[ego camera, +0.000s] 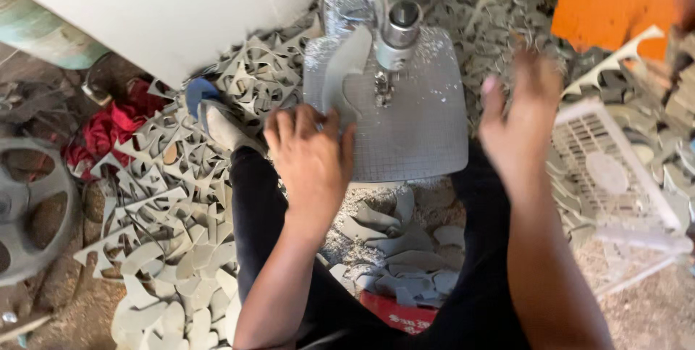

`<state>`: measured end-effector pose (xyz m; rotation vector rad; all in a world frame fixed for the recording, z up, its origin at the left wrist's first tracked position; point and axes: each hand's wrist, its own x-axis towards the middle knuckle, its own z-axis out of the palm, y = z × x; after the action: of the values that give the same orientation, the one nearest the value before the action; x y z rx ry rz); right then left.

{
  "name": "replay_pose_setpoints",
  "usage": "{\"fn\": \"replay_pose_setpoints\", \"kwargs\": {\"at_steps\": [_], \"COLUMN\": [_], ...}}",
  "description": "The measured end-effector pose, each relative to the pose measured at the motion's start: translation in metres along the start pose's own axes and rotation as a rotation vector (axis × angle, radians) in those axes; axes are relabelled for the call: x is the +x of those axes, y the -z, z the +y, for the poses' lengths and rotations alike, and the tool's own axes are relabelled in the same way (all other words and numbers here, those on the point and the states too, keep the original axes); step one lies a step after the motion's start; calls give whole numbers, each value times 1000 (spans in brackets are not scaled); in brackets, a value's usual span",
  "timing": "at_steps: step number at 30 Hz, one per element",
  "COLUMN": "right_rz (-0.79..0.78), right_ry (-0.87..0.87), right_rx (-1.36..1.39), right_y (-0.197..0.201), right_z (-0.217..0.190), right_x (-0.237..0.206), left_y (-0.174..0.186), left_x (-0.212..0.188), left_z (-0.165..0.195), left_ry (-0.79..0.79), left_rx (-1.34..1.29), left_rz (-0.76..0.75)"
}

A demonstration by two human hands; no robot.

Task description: The person sits on the floor and uses a vertical cutting machine to cut gray material pieces. They repeatedly place each piece under the cutter, guide it through, and remove the cut piece, continuing the process throughout the clip.

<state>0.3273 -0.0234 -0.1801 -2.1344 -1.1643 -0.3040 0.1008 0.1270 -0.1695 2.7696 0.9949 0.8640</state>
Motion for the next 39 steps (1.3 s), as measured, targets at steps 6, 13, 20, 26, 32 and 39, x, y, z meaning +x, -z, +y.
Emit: {"fn": "replay_pose_setpoints", "kwargs": {"at_steps": [6, 13, 20, 26, 32, 39], "right_rz": [-336, -402, -179, -255, -1154, -1210], "right_ry": [367, 360, -91, -82, 4, -443], "right_rx": [151, 148, 16, -322, 24, -303], "right_y": [-23, 6, 120, 117, -65, -164], "right_z": [-82, -79, 12, 28, -58, -79], "right_x": [-79, -105, -157, -131, -99, -140], "left_y": [35, 42, -28, -38, -34, -34], "left_x": [-31, -19, -9, -11, -11, -12], "left_z": [23, -4, -10, -8, -9, -12], "left_ry": [-132, -155, -31, -22, 6, 1], "left_rx": [-81, -603, -500, -484, -506, -503], "left_rz": [-135, -432, 79, 155, 132, 69]}}
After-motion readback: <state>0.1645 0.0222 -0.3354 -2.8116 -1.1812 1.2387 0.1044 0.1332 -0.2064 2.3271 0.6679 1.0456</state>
